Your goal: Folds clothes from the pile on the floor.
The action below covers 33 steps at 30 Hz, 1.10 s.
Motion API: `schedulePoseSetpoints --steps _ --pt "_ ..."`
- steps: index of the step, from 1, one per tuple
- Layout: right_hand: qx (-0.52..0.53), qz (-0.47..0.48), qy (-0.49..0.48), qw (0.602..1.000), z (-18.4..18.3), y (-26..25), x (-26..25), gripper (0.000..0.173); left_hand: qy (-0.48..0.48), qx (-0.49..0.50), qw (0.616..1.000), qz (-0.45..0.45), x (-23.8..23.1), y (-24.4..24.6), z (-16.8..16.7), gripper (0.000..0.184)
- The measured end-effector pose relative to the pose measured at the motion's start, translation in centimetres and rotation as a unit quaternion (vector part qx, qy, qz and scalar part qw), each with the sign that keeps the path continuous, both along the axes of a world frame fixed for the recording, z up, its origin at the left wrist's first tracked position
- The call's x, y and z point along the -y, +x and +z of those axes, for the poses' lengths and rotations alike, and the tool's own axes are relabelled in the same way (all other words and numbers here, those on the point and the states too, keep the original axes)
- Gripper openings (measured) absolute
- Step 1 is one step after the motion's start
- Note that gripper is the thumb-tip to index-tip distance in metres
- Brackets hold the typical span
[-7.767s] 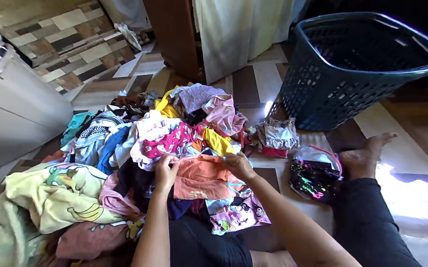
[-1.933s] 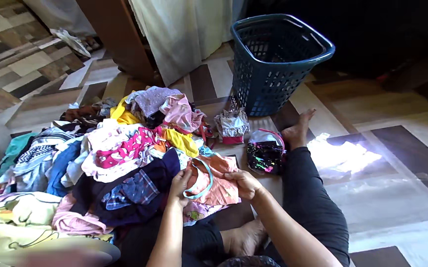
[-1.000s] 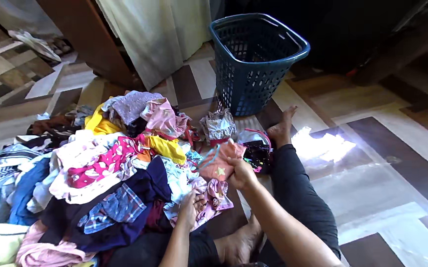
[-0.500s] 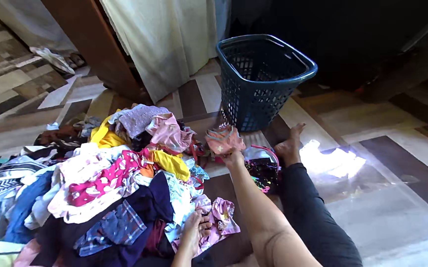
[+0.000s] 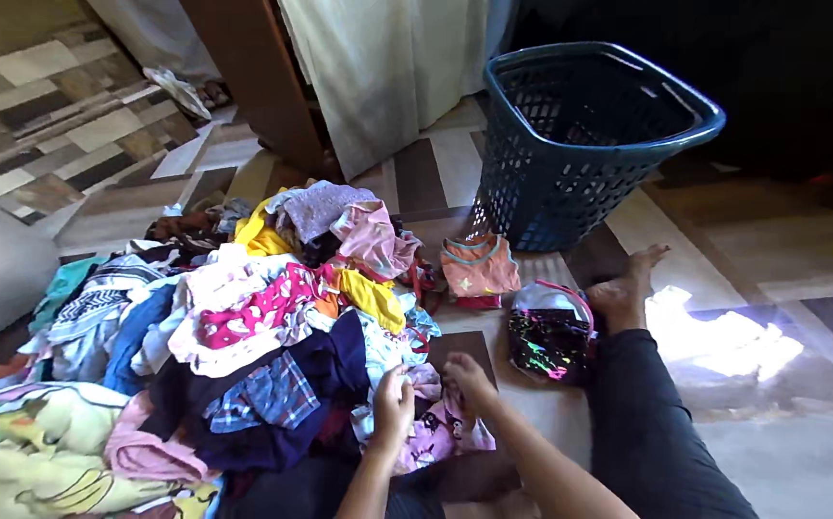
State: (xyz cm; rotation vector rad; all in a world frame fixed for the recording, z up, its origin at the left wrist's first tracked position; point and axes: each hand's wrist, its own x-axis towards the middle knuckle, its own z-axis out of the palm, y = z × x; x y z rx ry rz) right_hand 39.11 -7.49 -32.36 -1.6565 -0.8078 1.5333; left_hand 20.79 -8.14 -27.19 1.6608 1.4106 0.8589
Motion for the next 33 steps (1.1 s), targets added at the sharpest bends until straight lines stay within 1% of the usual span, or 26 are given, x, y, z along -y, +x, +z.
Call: schedulePoseSetpoints --steps 2,3,4,6,7,9,11,13,16,18,21,22,23,25,26,28,33 --pt "0.047 0.088 0.006 0.995 -1.5 -1.0 2.5 0.041 0.120 -0.061 0.991 0.016 -1.9 -0.8 1.6 0.032" --pt "0.055 0.113 0.010 0.992 -1.8 -1.4 3.4 0.040 0.151 -0.101 0.983 0.022 -3.1 -1.3 2.3 0.033" --pt "0.067 0.135 0.018 0.988 -1.9 -1.6 4.1 0.042 0.150 -0.150 0.977 0.030 -4.2 -1.8 3.0 0.036" --pt "0.104 0.174 0.051 0.978 -2.1 -1.8 5.1 0.050 0.053 -0.262 0.963 0.025 -6.2 -2.7 4.7 0.051" --pt "0.129 0.189 0.076 0.971 -2.3 -2.0 5.5 0.054 -0.002 -0.324 0.946 0.014 -7.3 -2.9 5.1 0.062" --pt "0.178 0.217 0.120 0.952 -2.8 -2.3 6.1 0.065 -0.066 -0.430 0.900 -0.013 -8.8 -2.9 4.7 0.079" --pt "0.215 0.235 0.141 0.937 -2.7 -2.7 6.7 0.067 -0.090 -0.494 0.864 -0.037 -9.4 -2.4 4.0 0.083" --pt "0.239 0.242 0.152 0.928 -2.6 -3.1 7.1 0.065 -0.101 -0.529 0.841 -0.045 -9.7 -1.2 3.6 0.086" --pt "0.251 0.248 0.168 0.920 -3.2 -3.2 7.5 0.064 -0.102 -0.532 0.838 -0.058 -10.4 0.4 3.3 0.090" --pt "0.247 0.263 0.151 0.921 -3.1 -3.1 7.2 0.065 -0.100 -0.527 0.839 -0.090 -10.8 1.1 3.1 0.089" --pt "0.242 0.277 0.131 0.921 -2.8 -3.1 6.9 0.066 -0.096 -0.530 0.829 -0.148 -11.3 1.2 2.1 0.088" --pt "0.243 0.278 0.131 0.920 -2.8 -3.1 6.8 0.066 -0.094 -0.530 0.827 -0.161 -11.4 1.1 2.0 0.083" --pt "0.244 0.276 0.134 0.920 -2.8 -3.1 6.8 0.066 -0.094 -0.527 0.827 -0.171 -11.4 0.9 1.9 0.075" --pt "0.245 0.272 0.143 0.919 -2.9 -3.1 7.0 0.065 -0.099 -0.528 0.823 -0.186 -10.9 1.0 1.8 0.047" --pt "0.243 0.271 0.147 0.920 -2.9 -3.2 7.1 0.064 -0.108 -0.531 0.818 -0.191 -10.3 1.2 1.8 0.038" --pt "0.240 0.269 0.153 0.920 -3.0 -3.2 7.1 0.063 -0.127 -0.523 0.820 -0.194 -8.7 1.5 1.9 0.033" --pt "0.228 0.260 0.153 0.926 -3.0 -2.7 7.2 0.059 -0.131 -0.453 0.856 -0.212 -3.3 1.2 1.4 0.036"
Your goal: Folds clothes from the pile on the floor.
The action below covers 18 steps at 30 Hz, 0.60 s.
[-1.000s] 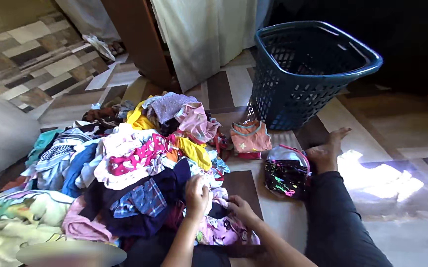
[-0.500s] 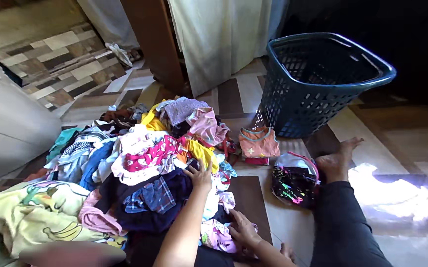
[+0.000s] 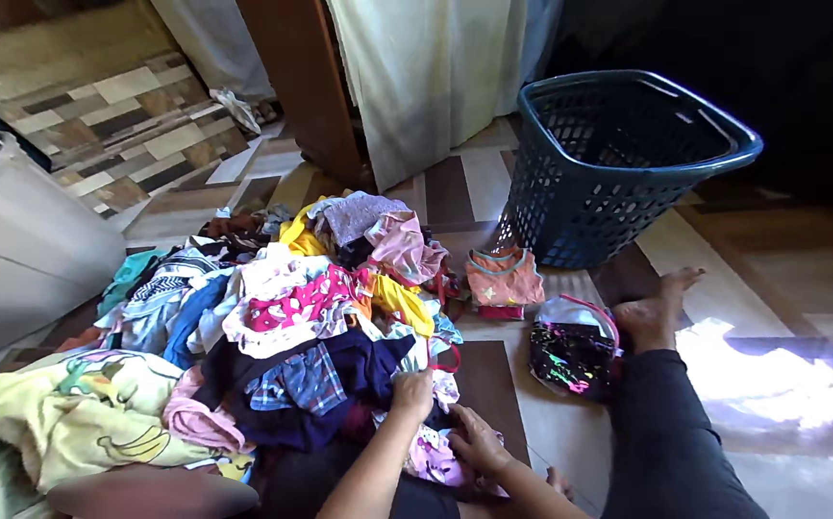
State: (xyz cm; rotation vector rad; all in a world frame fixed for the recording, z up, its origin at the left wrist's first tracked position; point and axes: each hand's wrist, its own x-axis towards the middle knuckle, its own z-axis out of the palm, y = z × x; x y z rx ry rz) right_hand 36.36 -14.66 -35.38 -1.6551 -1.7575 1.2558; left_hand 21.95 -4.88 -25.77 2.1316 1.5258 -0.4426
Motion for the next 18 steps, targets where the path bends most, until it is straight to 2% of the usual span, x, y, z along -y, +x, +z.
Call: schedulePoseSetpoints --steps 2,5,7,8,9,10,11,12,13,14,15,16,18 --pt "-0.024 -0.027 -0.016 0.999 0.3 0.0 -0.1 0.059 0.001 0.038 0.999 0.013 2.0 -0.8 0.3 0.035" --pt "-0.098 -0.117 -0.070 0.986 1.8 -0.4 -0.7 0.074 0.019 0.144 0.988 0.047 4.2 -1.9 1.7 0.034" --pt "-0.149 -0.160 -0.041 0.975 3.0 -1.0 -1.1 0.085 0.054 0.233 0.970 0.040 5.6 -2.2 3.2 0.031" --pt "-0.157 -0.175 -0.009 0.972 3.7 -1.4 -1.2 0.081 0.067 0.273 0.959 0.025 6.4 -2.1 4.0 0.029" --pt "-0.149 -0.193 0.008 0.970 4.9 -1.9 -1.4 0.068 0.084 0.314 0.946 0.001 7.1 -1.9 4.7 0.026" --pt "-0.121 -0.194 0.002 0.974 6.5 -2.1 -1.5 0.049 0.109 0.359 0.927 -0.027 7.7 -1.7 5.1 0.023" --pt "-0.092 -0.168 -0.050 0.980 8.6 -1.8 -1.6 0.036 0.139 0.400 0.904 -0.052 8.1 -1.4 5.3 0.020" --pt "-0.080 -0.123 -0.066 0.987 9.6 -1.1 -1.4 0.033 0.169 0.434 0.882 -0.066 8.3 -1.2 5.6 0.018" --pt "-0.133 -0.073 0.174 0.973 4.6 0.1 -0.8 0.034 0.192 0.463 0.863 -0.067 8.3 -1.1 6.1 0.017" --pt "-0.125 -0.085 0.037 0.988 7.5 0.4 -0.7 0.039 0.210 0.490 0.845 -0.056 8.2 -1.2 6.8 0.017" --pt "-0.153 -0.142 -0.055 0.976 10.1 0.2 -1.0 0.043 0.223 0.517 0.825 -0.036 7.9 -1.5 7.6 0.018" --pt "-0.182 -0.187 -0.057 0.964 12.2 0.1 -1.3 0.046 0.238 0.542 0.805 -0.014 7.5 -1.8 8.4 0.018" --pt "-0.204 -0.220 -0.014 0.954 13.8 0.7 -1.7 0.040 0.270 0.583 0.766 0.022 6.5 -2.8 9.7 0.018"
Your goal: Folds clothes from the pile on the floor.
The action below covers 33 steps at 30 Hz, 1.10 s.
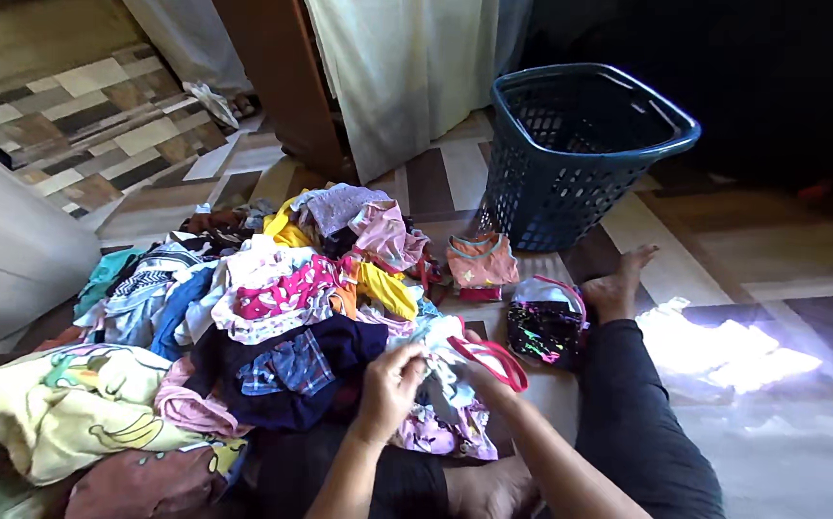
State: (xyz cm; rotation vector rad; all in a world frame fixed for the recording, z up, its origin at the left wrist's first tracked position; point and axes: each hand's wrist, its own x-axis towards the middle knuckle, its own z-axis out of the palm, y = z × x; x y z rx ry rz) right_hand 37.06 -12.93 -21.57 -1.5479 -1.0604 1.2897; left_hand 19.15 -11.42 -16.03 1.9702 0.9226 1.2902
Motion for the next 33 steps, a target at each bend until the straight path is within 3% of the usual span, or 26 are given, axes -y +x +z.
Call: schedulePoseSetpoints --steps 5,7,11,14,17,21,25,27,29,33 --pt "-0.065 -0.059 0.164 0.983 3.8 1.1 0.0 0.010 0.021 0.082 0.993 0.078 -1.7 -2.4 1.5 0.016" --pt "-0.042 -0.063 0.195 0.978 3.8 1.3 -0.2 0.009 0.019 0.096 0.991 0.096 -2.0 -3.0 1.3 0.015" --pt "0.075 -0.041 0.230 0.969 3.5 2.2 -0.3 0.018 0.023 0.094 0.987 0.129 -2.1 -3.8 0.9 0.015" --pt "0.225 -0.014 0.279 0.934 3.7 2.9 -0.5 0.022 0.036 0.077 0.985 0.153 -2.3 -4.2 0.5 0.017" --pt "0.274 -0.035 0.306 0.911 4.9 2.6 -0.9 0.021 0.024 0.085 0.980 0.179 -2.7 -4.4 0.3 0.016" --pt "0.219 0.010 0.333 0.917 6.5 1.6 -2.0 0.020 -0.027 0.040 0.992 0.115 -2.1 -3.4 0.7 0.026" --pt "0.086 0.074 0.350 0.930 8.9 -0.1 -2.4 0.016 -0.060 -0.062 0.996 -0.001 -0.7 -0.7 -0.5 0.054" --pt "0.004 0.073 0.349 0.934 10.6 -0.1 -2.1 0.011 -0.090 -0.106 0.990 0.012 0.2 0.2 -0.7 0.049" --pt "-0.055 0.052 0.362 0.929 11.9 0.8 -1.9 0.011 -0.134 -0.158 0.977 0.052 0.7 0.6 -0.3 0.033" --pt "-0.080 -0.036 0.420 0.903 13.9 3.3 -1.6 0.014 -0.176 -0.161 0.966 0.102 0.3 -0.4 0.3 0.023"
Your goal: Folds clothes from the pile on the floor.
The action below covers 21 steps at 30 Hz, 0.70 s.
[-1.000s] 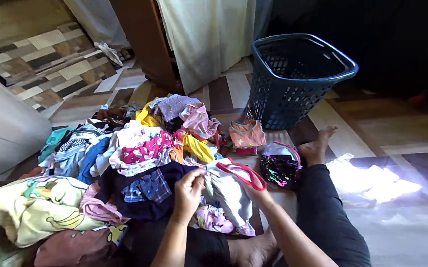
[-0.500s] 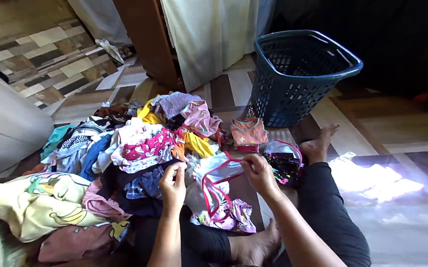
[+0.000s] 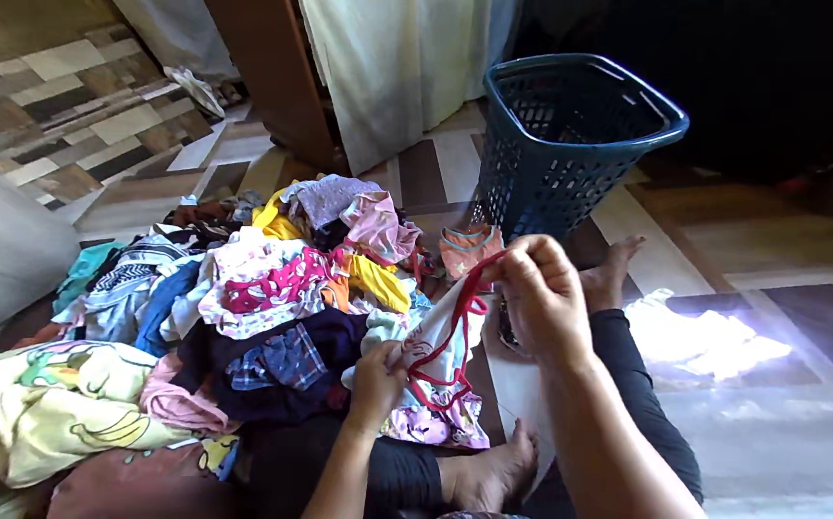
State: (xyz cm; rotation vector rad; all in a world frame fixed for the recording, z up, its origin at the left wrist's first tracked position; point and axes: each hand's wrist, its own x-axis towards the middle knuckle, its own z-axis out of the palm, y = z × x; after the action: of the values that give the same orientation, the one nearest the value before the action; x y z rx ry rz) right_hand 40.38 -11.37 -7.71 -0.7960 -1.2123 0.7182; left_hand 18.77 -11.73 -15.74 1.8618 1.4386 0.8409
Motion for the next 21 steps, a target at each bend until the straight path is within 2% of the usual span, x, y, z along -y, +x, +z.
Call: schedulePoseSetpoints --steps 5,8,10,13,16,18,19,20,21 --pt "-0.047 -0.064 0.071 0.994 1.0 1.9 0.9 0.013 0.036 0.065 0.997 0.030 -1.4 -2.0 -0.5 0.019" --pt "-0.081 -0.093 0.098 0.988 1.5 3.1 1.6 0.014 0.031 0.123 0.992 0.000 -1.7 -3.4 0.3 0.019" --pt "-0.100 -0.082 0.096 0.987 2.0 4.1 2.1 0.015 0.013 0.193 0.981 -0.026 -1.5 -4.4 1.4 0.014" --pt "-0.114 -0.003 0.066 0.991 2.7 5.8 3.0 0.021 0.020 0.290 0.953 -0.086 -1.2 -6.3 3.6 0.013" --pt "-0.150 0.036 0.015 0.988 2.2 7.0 2.0 0.032 0.074 0.286 0.952 -0.086 -2.1 -7.7 6.0 0.011" --pt "-0.165 -0.021 -0.039 0.985 0.6 6.7 -0.2 0.030 0.101 0.267 0.958 -0.022 -3.6 -7.8 7.2 0.015" --pt "-0.137 -0.061 -0.068 0.986 -0.9 6.5 -1.4 0.020 0.114 0.246 0.962 0.012 -4.7 -7.8 7.4 0.014" --pt "-0.081 -0.095 -0.102 0.987 -2.9 6.2 -2.5 0.018 0.122 0.213 0.968 0.045 -6.0 -7.8 7.1 0.013" --pt "-0.005 -0.115 -0.149 0.982 -5.1 6.0 -3.2 0.039 0.122 0.165 0.976 0.074 -7.2 -8.0 6.4 0.021"
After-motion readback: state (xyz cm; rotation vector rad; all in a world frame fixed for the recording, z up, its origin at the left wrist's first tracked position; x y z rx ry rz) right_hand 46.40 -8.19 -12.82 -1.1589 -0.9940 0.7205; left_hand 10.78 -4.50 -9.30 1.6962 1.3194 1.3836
